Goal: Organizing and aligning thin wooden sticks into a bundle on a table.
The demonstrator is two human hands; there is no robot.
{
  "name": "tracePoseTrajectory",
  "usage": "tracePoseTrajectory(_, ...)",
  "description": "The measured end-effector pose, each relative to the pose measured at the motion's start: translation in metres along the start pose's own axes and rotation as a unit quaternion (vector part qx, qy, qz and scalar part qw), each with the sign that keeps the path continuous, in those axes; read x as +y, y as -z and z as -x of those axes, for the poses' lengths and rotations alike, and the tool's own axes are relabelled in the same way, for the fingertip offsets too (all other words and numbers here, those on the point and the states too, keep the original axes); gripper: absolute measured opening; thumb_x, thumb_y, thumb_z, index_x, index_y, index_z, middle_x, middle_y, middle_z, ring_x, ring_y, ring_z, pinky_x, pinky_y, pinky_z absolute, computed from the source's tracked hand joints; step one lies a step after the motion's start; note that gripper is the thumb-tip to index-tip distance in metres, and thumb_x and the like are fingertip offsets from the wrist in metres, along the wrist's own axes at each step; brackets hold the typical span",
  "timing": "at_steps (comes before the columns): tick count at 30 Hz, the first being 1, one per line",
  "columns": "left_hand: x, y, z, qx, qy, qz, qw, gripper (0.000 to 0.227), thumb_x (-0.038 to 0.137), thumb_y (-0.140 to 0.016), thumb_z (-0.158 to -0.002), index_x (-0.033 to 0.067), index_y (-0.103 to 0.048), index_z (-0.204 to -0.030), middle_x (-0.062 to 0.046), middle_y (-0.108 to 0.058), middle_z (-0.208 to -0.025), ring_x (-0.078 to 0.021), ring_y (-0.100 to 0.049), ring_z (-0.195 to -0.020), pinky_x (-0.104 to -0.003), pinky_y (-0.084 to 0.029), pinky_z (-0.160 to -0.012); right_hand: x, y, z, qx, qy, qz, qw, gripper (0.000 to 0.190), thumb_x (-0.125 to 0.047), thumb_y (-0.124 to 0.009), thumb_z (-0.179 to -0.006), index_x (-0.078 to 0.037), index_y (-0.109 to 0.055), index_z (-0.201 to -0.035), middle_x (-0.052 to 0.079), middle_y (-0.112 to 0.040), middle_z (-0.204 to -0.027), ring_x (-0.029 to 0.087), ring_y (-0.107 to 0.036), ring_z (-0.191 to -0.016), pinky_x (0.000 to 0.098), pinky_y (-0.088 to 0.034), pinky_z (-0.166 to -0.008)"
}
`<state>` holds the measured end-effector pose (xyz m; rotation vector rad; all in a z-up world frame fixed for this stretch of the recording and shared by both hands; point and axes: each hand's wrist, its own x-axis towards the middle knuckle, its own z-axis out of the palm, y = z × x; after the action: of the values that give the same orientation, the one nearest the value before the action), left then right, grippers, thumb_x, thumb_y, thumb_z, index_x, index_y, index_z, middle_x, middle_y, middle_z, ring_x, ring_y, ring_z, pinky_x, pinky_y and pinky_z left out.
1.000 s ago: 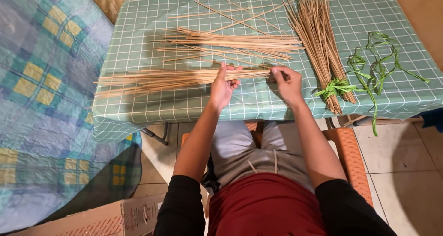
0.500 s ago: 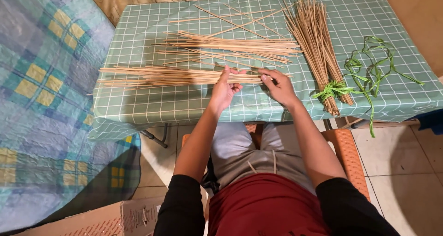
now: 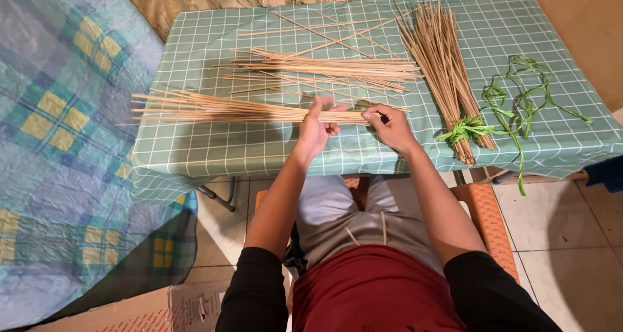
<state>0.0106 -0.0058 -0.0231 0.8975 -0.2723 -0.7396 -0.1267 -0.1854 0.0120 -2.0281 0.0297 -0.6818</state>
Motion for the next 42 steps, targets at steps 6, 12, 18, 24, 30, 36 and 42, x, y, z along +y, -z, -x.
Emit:
tracePoseTrajectory(6,0.011,-0.011,0.013,-0.025,-0.019,0.01,0.999,0.05,0.019,-0.049,-0.099,0.0283,-0.045,-0.148,-0.027,-0.071,-0.124,-0.0239,-0.074,-0.055,-0.024,-0.057,-0.042,0.0,-0.002,-0.001,0.003,-0.008,0.009,1.0,0.004,-0.017,-0.075,-0.101,-0.016,-0.078,-0.102,0.003,-0.064,-0.071,0.012,-0.054,-0.073,0.0289,-0.045,-0.072)
tracePoseTrajectory(12,0.003,-0.004,0.005,-0.018,-0.018,0.021,0.999,0.036,0.02,-0.048,-0.098,0.0242,-0.054,-0.134,-0.028,-0.068,-0.128,-0.0251,-0.074,-0.055,-0.026,-0.058,-0.042,0.003,-0.003,-0.001,0.024,-0.007,0.015,1.0,0.004,-0.02,-0.076,-0.1,-0.019,-0.08,-0.102,0.003,-0.068,-0.073,0.01,-0.056,-0.074,0.0286,-0.047,-0.073)
tracePoseTrajectory(18,-0.009,0.011,-0.009,-0.004,-0.005,0.027,1.0,0.029,0.023,-0.049,-0.098,0.02,-0.056,-0.125,-0.028,-0.068,-0.126,-0.0262,-0.075,-0.057,-0.028,-0.061,-0.044,-0.007,0.002,-0.014,0.038,0.18,0.197,0.963,0.051,-0.028,-0.088,-0.08,-0.017,-0.073,-0.127,0.005,-0.068,-0.119,0.029,-0.062,-0.121,0.0444,-0.043,-0.103)
tracePoseTrajectory(24,-0.004,0.015,-0.007,0.025,-0.006,0.059,0.998,0.022,0.03,-0.056,-0.092,0.0205,-0.064,-0.11,-0.021,-0.073,-0.117,-0.0221,-0.067,-0.046,-0.024,-0.049,-0.035,-0.05,-0.028,-0.023,-0.121,0.189,0.464,0.857,0.061,-0.034,-0.077,-0.078,-0.013,-0.058,-0.131,0.01,-0.075,-0.105,0.03,-0.075,-0.099,0.0465,-0.052,-0.097)
tracePoseTrajectory(30,-0.004,0.02,-0.013,0.034,-0.019,0.057,0.998,0.023,0.034,-0.054,-0.089,0.0166,-0.064,-0.102,-0.021,-0.077,-0.107,-0.0194,-0.06,-0.039,-0.024,-0.04,-0.033,-0.037,-0.052,-0.04,-0.172,0.06,0.548,0.817,0.028,-0.042,-0.068,-0.084,-0.015,-0.072,-0.078,0.007,-0.073,-0.07,0.033,-0.077,-0.071,0.0474,-0.059,-0.064)
tracePoseTrajectory(36,-0.002,0.003,-0.008,0.033,-0.025,-0.002,0.999,0.04,0.049,-0.051,-0.096,0.0152,-0.071,-0.103,-0.016,-0.075,-0.119,-0.0213,-0.073,-0.058,-0.025,-0.056,-0.048,-0.024,-0.052,-0.045,-0.196,-0.01,0.527,0.827,0.023,-0.037,-0.062,-0.086,-0.016,-0.071,-0.087,0.008,-0.075,-0.076,0.034,-0.078,-0.081,0.049,-0.061,-0.072)
tracePoseTrajectory(42,-0.015,0.009,-0.011,0.029,-0.019,-0.005,0.999,0.04,0.035,-0.057,-0.094,0.0092,-0.073,-0.121,-0.019,-0.071,-0.126,-0.0337,-0.078,-0.075,-0.039,-0.068,-0.066,-0.014,-0.031,-0.04,-0.188,0.036,0.505,0.841,0.023,-0.038,-0.066,-0.084,-0.015,-0.069,-0.087,0.01,-0.072,-0.072,0.038,-0.075,-0.079,0.0524,-0.059,-0.074)
